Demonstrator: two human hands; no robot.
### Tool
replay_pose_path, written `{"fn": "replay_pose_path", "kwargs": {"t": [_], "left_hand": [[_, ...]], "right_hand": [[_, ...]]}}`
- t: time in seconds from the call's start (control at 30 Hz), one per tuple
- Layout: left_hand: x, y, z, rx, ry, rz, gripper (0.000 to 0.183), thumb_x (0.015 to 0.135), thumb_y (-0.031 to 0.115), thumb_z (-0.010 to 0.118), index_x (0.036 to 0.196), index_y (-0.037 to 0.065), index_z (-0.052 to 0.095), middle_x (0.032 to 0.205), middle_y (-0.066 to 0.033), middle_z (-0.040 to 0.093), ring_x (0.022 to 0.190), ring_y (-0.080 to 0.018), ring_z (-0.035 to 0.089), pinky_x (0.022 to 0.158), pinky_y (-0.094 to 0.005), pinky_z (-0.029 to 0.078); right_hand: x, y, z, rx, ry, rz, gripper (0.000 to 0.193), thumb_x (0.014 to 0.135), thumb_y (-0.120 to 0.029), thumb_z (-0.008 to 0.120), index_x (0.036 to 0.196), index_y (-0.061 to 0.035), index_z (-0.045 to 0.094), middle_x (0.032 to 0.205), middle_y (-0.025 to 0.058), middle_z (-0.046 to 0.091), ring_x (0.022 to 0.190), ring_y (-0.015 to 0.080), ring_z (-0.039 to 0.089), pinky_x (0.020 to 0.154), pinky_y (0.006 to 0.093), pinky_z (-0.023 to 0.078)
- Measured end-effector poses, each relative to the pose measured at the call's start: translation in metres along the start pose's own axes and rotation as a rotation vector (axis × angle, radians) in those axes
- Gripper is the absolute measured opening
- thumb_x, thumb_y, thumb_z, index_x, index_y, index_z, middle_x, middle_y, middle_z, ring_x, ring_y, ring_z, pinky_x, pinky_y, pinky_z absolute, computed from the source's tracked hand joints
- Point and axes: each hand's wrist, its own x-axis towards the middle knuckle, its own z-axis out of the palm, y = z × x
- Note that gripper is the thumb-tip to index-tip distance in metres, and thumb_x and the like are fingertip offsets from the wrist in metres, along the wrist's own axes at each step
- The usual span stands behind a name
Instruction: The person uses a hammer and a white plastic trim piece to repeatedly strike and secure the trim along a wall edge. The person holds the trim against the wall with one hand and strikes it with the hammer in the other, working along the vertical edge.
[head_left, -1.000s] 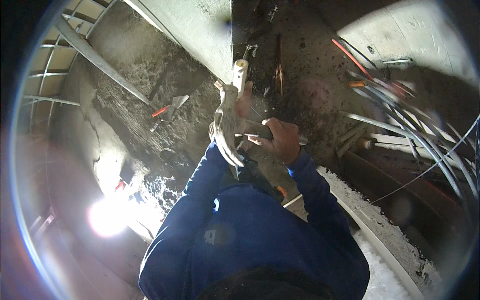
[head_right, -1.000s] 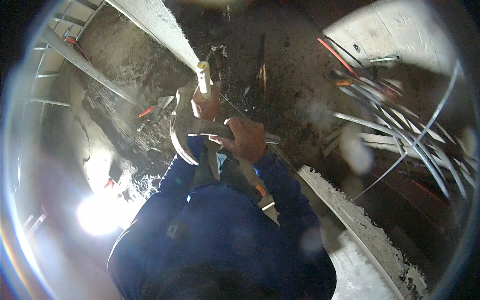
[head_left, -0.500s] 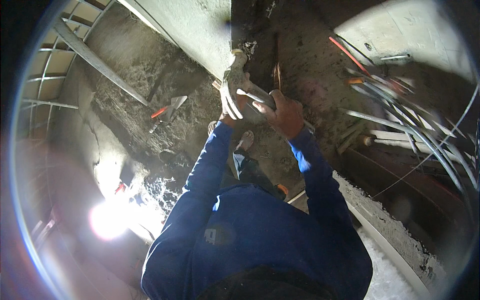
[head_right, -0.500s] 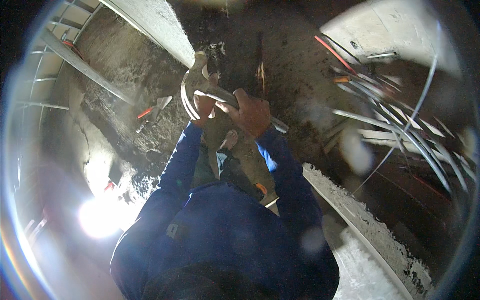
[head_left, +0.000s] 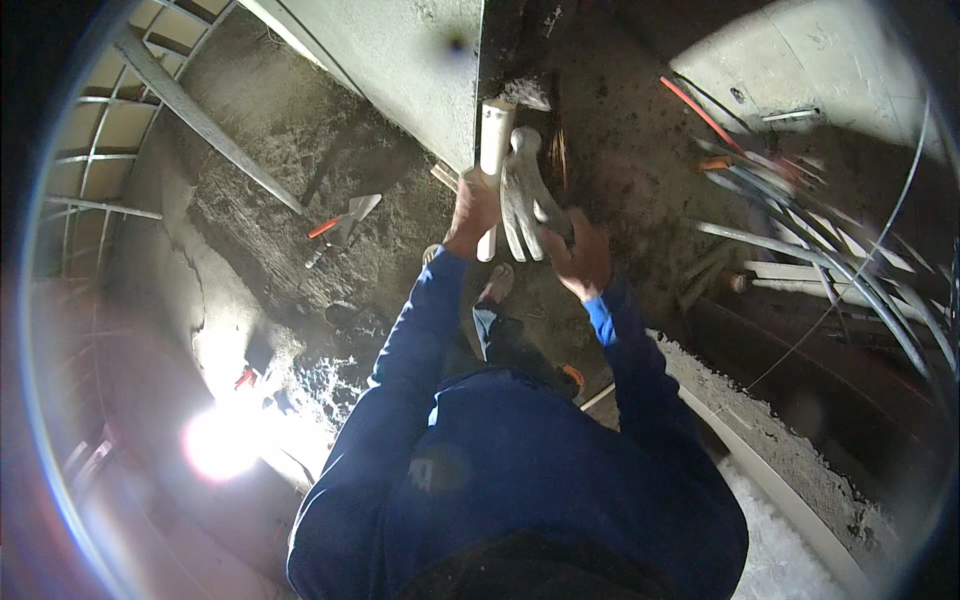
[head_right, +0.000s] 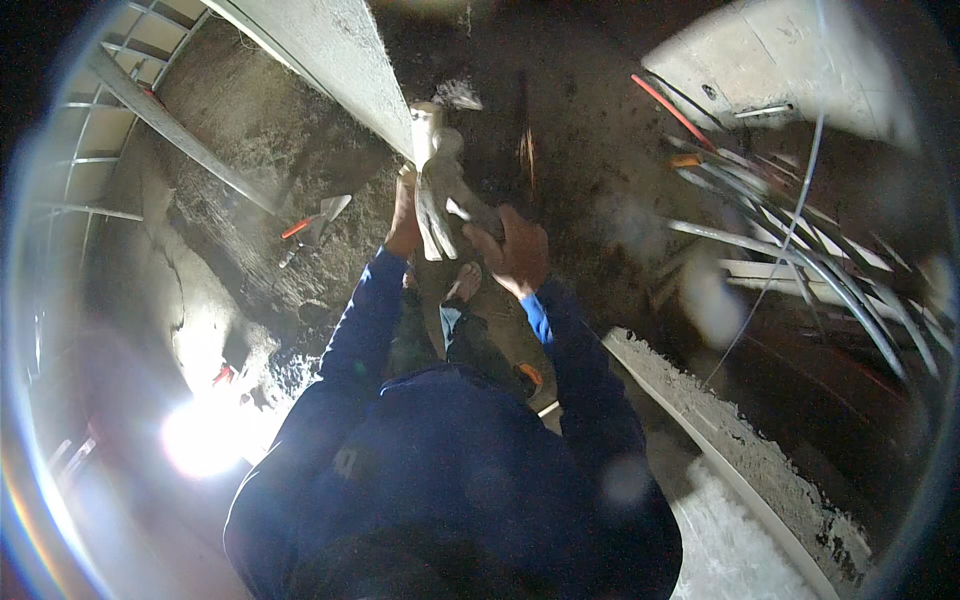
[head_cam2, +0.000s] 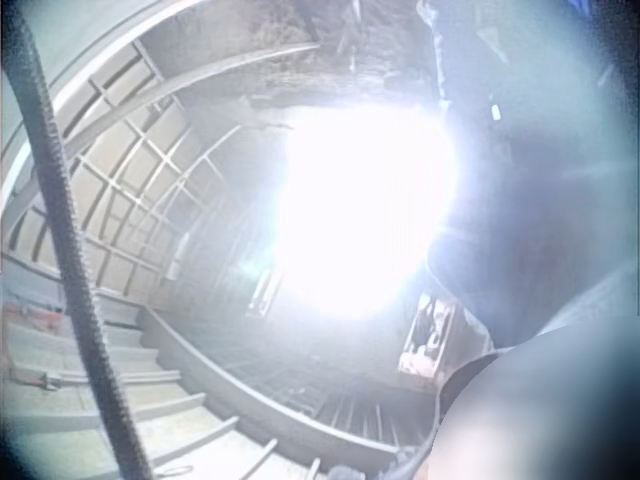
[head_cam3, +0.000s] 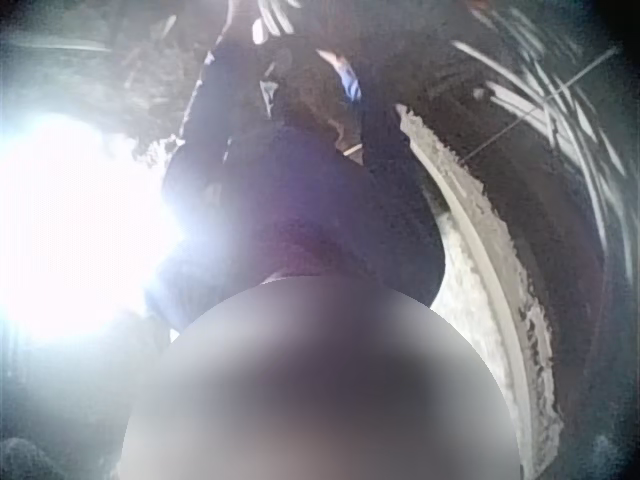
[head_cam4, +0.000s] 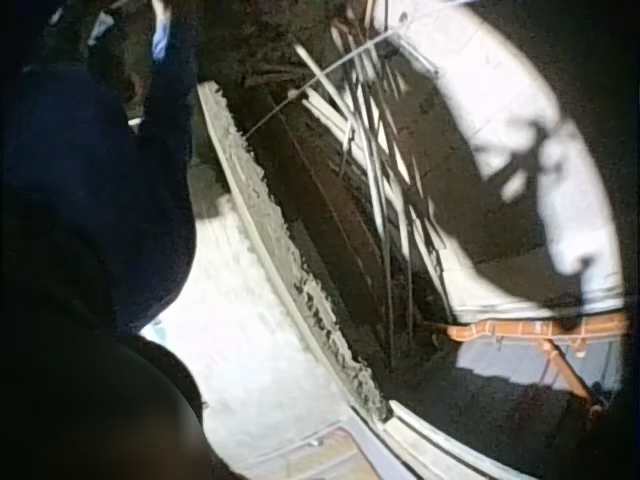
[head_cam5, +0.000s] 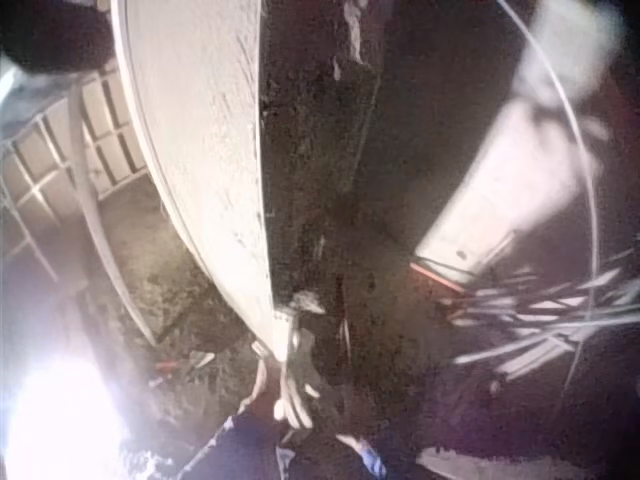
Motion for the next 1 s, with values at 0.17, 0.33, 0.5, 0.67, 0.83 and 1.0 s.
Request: {"fn": "replay_pose_path", "kwargs": {"t": [0.17,0.33,0.5,0.67,0.83,1.0], "left_hand": [[-0.050,-0.010,-0.001,0.454,-0.149,-0.094,0.028,0.086,0.028,0.066,0.098,0.002,0.065,0.085,-0.0215,0.068,0.079,-0.0371,0.067,0.069,-0.0422,0.052],[-0.085,-0.022,-0.022,0.775,-0.070,-0.437,0.039,0.085,0.039,0.064,0.104,0.005,0.060,0.089,-0.0228,0.068,0.085,-0.0421,0.066,0.075,-0.0486,0.051],[-0.105,-0.018,-0.045,0.795,-0.024,-0.474,0.034,0.085,0.035,0.066,0.098,0.004,0.057,0.078,-0.0212,0.065,0.074,-0.0415,0.065,0.067,-0.0488,0.050],[-0.063,0.016,-0.031,0.594,0.158,-0.122,0.031,0.088,0.029,0.069,0.090,0.001,0.056,0.067,-0.0079,0.057,0.057,-0.0158,0.054,0.052,-0.0350,0.045],[-0.013,0.026,-0.026,0.542,0.237,-0.084,0.035,0.089,0.033,0.068,0.085,0.001,0.057,0.066,-0.0111,0.061,0.058,-0.0165,0.060,0.052,-0.0346,0.047],[0.004,-0.010,-0.025,0.947,-0.001,-0.021,0.038,0.086,0.035,0.070,0.096,0.000,0.060,0.074,-0.0181,0.066,0.068,-0.0329,0.066,0.061,-0.0407,0.051]], "right_hand": [[-0.087,0.051,0.027,-0.311,0.140,-0.281,0.040,0.088,-0.033,0.069,0.114,-0.0043,0.059,0.087,0.0238,0.064,0.074,0.0379,0.064,0.058,0.0478,0.049],[-0.138,0.051,0.045,0.406,-0.101,0.814,0.029,0.089,-0.023,0.067,0.112,-0.0075,0.058,0.090,0.0192,0.059,0.068,0.0316,0.059,0.052,0.0417,0.043],[-0.148,0.026,0.041,0.783,0.169,0.848,0.034,0.091,-0.037,0.066,0.075,-0.0137,0.047,0.052,-0.0058,0.039,0.041,0.0050,0.034,0.039,0.0275,0.024],[-0.117,0.014,0.034,0.669,0.027,0.996,0.045,0.089,-0.045,0.066,0.090,-0.0007,0.062,0.070,0.0045,0.058,0.064,0.0143,0.055,0.060,0.0332,0.044],[-0.074,-0.008,0.030,0.494,-0.074,0.686,0.065,0.087,-0.060,0.060,0.109,0.0006,0.064,0.094,0.0213,0.069,0.088,0.0350,0.065,0.079,0.0424,0.050],[-0.043,-0.019,0.023,0.340,-0.208,0.527,0.081,0.085,-0.067,0.056,0.119,0.0062,0.058,0.105,0.0322,0.065,0.100,0.0435,0.064,0.087,0.0461,0.050]]}}
